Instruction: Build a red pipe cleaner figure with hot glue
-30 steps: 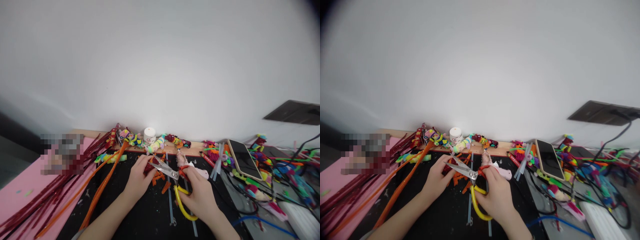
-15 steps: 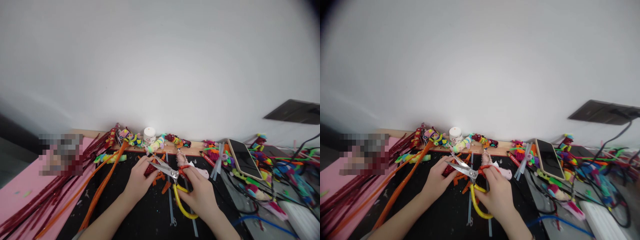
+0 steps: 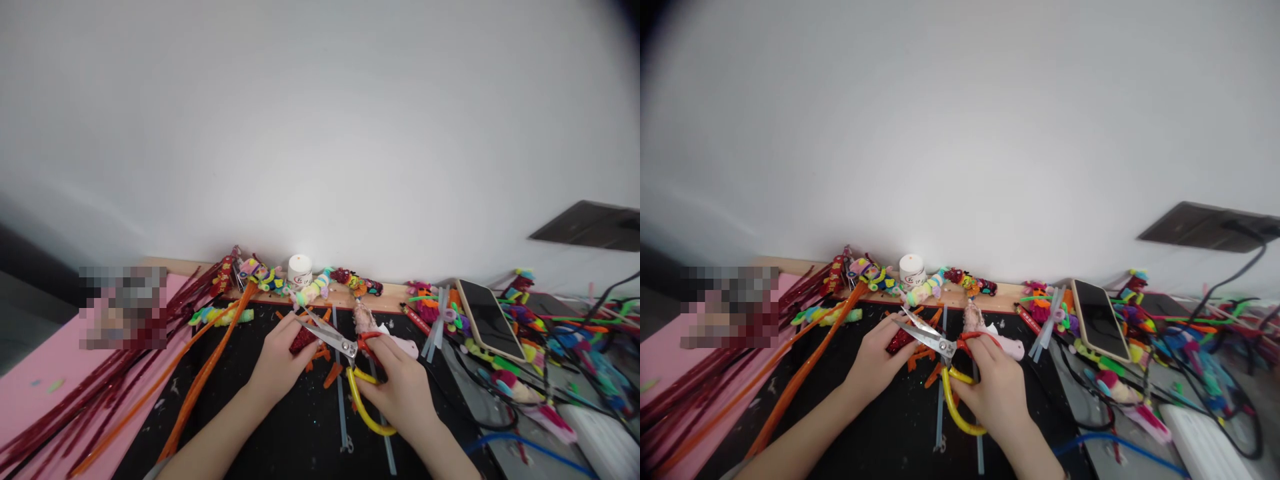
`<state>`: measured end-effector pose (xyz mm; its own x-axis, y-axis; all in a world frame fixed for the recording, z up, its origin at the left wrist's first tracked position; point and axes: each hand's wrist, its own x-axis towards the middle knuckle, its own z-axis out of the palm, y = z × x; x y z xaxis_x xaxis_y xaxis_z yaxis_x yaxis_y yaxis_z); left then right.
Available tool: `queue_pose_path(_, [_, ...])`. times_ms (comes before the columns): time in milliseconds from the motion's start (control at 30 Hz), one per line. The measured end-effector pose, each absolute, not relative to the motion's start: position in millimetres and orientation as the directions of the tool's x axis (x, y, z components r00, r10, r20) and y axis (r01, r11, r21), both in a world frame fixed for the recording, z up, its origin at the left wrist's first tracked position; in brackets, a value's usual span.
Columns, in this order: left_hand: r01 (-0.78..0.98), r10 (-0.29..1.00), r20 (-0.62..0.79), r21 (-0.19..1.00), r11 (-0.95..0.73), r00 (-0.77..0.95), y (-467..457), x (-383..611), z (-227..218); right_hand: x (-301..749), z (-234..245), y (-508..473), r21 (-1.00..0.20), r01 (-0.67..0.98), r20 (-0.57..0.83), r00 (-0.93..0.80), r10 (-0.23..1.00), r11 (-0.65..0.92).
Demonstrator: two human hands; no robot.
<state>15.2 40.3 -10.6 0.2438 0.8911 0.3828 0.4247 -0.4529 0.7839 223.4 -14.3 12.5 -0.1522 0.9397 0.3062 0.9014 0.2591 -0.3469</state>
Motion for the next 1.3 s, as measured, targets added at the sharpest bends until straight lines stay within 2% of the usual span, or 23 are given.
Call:
queue_pose_path(367, [0.416, 0.889, 0.374, 0.787, -0.454, 0.264, 40, 16, -8, 225, 13, -12, -0.354, 0.904, 0.285, -0.139, 0.948, 0.239])
queue_pose_path(500, [0.428, 0.89, 0.367, 0.782, -0.454, 0.272, 41, 16, -9, 225, 12, -13, -0.354, 0.9, 0.326, -0.137, 0.935, 0.255])
queue_pose_path(733, [0.469, 0.9, 0.369, 0.769, -0.435, 0.231, 39, 16, -12, 231, 12, -11, -0.44, 0.857, 0.392, -0.086, 0.916, 0.269])
queue_pose_path(933, [0.454, 0.911, 0.34, 0.79, -0.411, 0.234, 39, 15, -11, 228, 22, -10, -0.439, 0.886, 0.255, -0.037, 0.966, 0.149])
queue_pose_path(1067, [0.428, 0.916, 0.316, 0.812, -0.396, 0.247, 39, 15, -8, 222, 27, -12, -0.467, 0.874, 0.153, -0.068, 0.986, 0.133])
queue_pose_path(1167, [0.407, 0.914, 0.311, 0.823, -0.396, 0.26, 38, 14, -6, 221, 26, -13, -0.49, 0.86, 0.13, -0.091, 0.987, 0.144])
queue_pose_path(1300, [0.411, 0.918, 0.316, 0.824, -0.391, 0.239, 39, 15, -5, 224, 21, -13, -0.499, 0.847, 0.179, -0.109, 0.978, 0.186])
